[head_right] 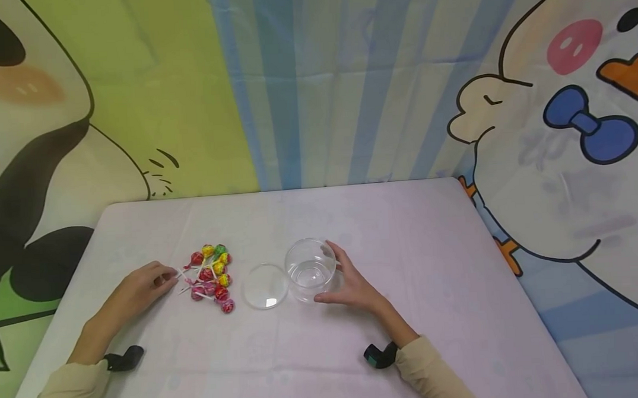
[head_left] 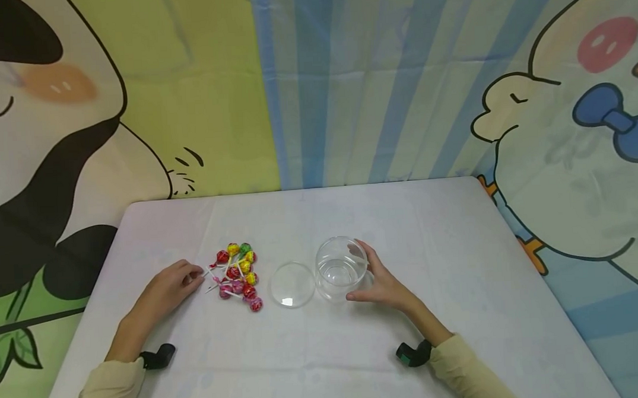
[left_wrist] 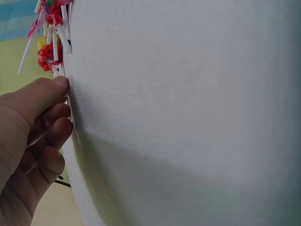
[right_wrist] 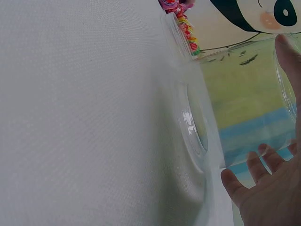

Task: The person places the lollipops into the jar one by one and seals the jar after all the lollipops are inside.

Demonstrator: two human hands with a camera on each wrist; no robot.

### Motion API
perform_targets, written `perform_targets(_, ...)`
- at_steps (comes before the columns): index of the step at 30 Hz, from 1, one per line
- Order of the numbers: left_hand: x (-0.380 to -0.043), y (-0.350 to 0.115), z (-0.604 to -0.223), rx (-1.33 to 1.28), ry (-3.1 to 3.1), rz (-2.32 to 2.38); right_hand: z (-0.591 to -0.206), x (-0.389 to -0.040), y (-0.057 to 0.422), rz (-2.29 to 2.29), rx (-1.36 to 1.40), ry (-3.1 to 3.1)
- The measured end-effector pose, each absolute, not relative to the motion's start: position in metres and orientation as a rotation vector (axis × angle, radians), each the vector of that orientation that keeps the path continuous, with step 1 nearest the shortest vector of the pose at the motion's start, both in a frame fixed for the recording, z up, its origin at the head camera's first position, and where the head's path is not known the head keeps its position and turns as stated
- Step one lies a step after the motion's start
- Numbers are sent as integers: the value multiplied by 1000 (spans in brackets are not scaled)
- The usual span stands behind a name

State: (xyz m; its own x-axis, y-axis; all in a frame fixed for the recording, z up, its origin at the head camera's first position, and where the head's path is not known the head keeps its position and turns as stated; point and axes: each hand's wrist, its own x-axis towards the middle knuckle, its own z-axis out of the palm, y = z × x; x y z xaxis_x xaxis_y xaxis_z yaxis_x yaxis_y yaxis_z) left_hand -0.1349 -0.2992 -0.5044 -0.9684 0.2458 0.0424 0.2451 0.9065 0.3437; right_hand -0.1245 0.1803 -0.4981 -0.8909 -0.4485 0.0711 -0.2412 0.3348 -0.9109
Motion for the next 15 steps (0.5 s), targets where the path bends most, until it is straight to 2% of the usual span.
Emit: perform_targets(15, -139, -291, -496, 348, 3009, 515, -502, -128, 173, -1602, -618, 2399)
